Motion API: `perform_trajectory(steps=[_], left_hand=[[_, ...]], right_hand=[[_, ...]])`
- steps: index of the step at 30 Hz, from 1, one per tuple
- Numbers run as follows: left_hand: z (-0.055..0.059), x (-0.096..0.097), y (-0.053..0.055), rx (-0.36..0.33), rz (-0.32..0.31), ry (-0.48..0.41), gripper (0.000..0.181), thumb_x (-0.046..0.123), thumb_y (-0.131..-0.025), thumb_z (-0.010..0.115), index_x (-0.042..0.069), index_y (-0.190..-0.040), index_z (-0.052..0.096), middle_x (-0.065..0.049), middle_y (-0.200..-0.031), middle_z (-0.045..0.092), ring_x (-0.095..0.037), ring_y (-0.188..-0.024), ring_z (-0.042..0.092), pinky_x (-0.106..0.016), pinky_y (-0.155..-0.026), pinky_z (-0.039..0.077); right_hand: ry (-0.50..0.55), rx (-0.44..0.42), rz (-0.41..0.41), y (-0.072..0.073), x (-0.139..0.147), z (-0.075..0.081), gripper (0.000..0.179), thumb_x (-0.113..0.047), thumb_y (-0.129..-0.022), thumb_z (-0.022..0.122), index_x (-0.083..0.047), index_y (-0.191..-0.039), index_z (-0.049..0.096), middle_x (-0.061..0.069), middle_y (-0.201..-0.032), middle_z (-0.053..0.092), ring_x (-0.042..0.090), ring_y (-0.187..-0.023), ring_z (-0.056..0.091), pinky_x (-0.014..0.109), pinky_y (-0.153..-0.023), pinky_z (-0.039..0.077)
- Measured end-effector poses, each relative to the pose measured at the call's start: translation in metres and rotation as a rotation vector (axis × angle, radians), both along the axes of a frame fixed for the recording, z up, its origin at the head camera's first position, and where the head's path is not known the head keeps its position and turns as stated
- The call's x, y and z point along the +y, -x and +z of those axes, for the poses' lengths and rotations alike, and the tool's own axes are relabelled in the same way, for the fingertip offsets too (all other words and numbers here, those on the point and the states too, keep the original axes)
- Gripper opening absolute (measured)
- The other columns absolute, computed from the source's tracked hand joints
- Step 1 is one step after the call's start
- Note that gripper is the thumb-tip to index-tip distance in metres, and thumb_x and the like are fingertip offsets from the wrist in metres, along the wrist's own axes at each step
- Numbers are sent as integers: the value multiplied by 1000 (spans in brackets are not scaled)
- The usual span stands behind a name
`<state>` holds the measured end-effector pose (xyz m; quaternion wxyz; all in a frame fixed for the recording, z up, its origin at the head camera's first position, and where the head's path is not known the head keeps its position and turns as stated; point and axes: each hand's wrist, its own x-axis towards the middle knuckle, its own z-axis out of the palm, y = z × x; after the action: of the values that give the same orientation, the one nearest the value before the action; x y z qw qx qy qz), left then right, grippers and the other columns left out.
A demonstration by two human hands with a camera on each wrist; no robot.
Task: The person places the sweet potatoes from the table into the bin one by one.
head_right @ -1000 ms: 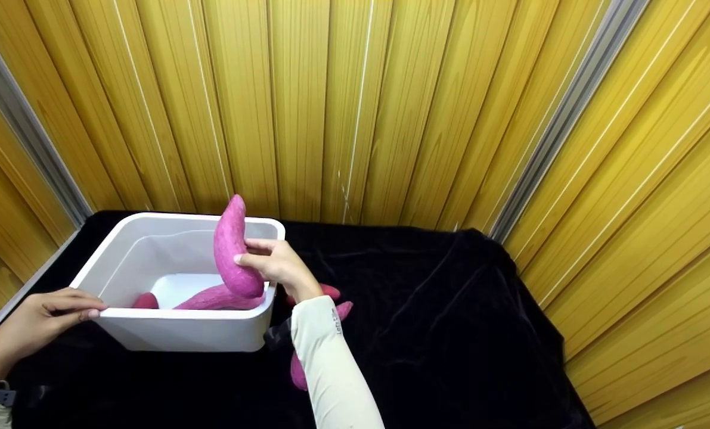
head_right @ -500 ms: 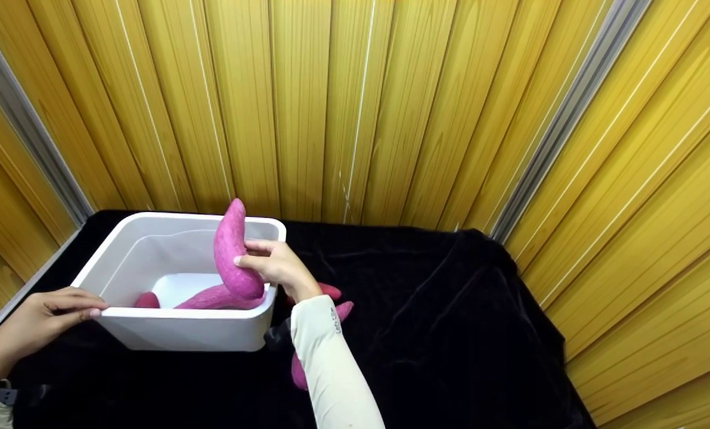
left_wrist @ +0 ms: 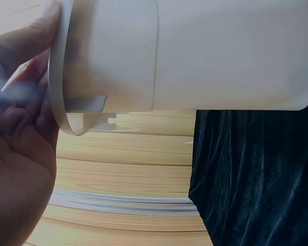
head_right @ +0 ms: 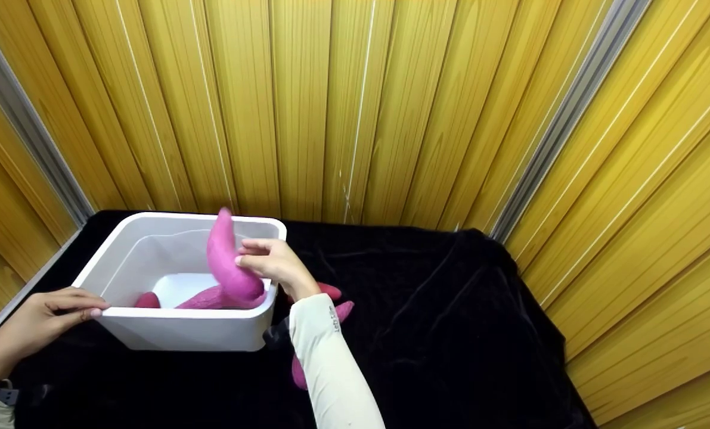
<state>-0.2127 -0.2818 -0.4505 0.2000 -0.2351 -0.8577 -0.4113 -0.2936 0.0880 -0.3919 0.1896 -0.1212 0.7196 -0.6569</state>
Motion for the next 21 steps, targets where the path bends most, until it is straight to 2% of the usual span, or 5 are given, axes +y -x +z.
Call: perform_trajectory(steps=[2,4,9,18,21], left_hand=[[-1,0,0,7,-1,-4,22,-9,-73,76,9,-85,77,6,-85,72,9,-82,58,-2,-76,43],[-1,0,0,13,-2,-8,23,-9,-72,76,10,-85,78,6,-85,72,9,-82,58,-2,-76,43],[-2,0,-1,20,-7,-10,23,-10,-72,76,9,-85,78,6,-84,72,8,-81,58,-2,-76,42],[-1,1,0,16,-14,-19,21,-10,-72,76,7,-85,77,6,-86,72,8,-83,58,-2,-77,42],[-1,1,0,5,-10,-18,20,-10,-72,76,6,-86,77,8,-87,72,9,-83,58,-2,-77,43]], right_hand=[[17,8,10,-1,0,0,50,-6,-89,65,3,-136,50,20,-132,58,23,-114,61,33,-94,53],[29,12,24,-1,1,-1,50,-5,-90,64,6,-136,48,22,-133,57,27,-117,60,38,-99,50],[18,-1,50,-3,3,-1,51,-7,-90,65,6,-136,48,21,-130,59,25,-111,63,40,-98,51],[0,12,64,-4,10,-2,49,-12,-90,67,2,-134,52,22,-130,59,30,-113,60,40,-95,52],[-5,10,64,-4,12,-3,49,-14,-90,67,1,-135,52,23,-131,58,28,-111,61,39,-95,53]])
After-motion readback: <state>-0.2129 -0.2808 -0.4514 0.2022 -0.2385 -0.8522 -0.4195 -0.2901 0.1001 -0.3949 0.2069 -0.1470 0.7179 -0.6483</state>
